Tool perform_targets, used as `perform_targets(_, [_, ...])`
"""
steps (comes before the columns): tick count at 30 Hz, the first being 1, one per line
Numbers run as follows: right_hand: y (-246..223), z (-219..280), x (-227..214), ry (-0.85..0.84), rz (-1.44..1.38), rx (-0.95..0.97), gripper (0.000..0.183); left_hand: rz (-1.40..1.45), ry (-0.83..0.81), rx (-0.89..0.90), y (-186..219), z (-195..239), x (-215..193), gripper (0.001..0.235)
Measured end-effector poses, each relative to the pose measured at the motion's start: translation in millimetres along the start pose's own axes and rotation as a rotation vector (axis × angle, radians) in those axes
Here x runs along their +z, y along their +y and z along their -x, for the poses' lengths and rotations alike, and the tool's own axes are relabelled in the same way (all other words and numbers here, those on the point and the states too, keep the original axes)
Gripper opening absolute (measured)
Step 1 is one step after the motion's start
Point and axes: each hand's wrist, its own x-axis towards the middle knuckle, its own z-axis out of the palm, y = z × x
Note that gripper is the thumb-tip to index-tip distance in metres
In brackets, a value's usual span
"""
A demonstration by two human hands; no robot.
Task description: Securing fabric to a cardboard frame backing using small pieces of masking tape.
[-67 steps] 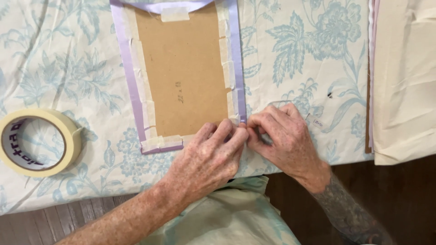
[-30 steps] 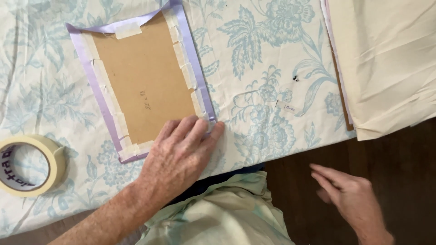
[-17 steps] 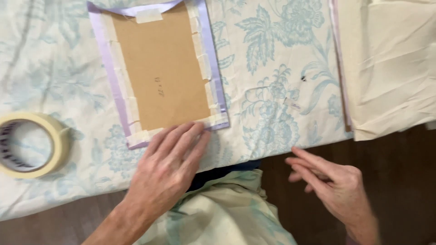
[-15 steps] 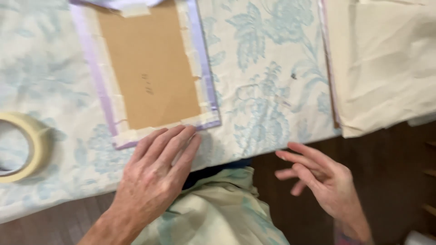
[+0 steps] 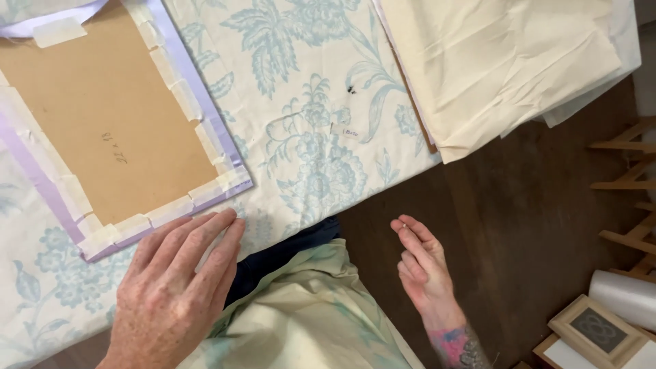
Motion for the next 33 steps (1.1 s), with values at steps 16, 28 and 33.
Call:
perform_targets(16, [-33,13,50,-0.013,0.548,-0.472,0.011,-0.074,0.006,-0.101,1,8,-11,0.018])
perform_targets(28, [-82,25,70,-0.237,1.329,-0.788,0.022,-0.031,0.02,-0.101,2,-25,28,0.031])
perform_targets(33, [-89,31,121,-0.326,1.337,-1.095,0.02,-0.058,0.007,-0.146,-9,-11,26,0.027])
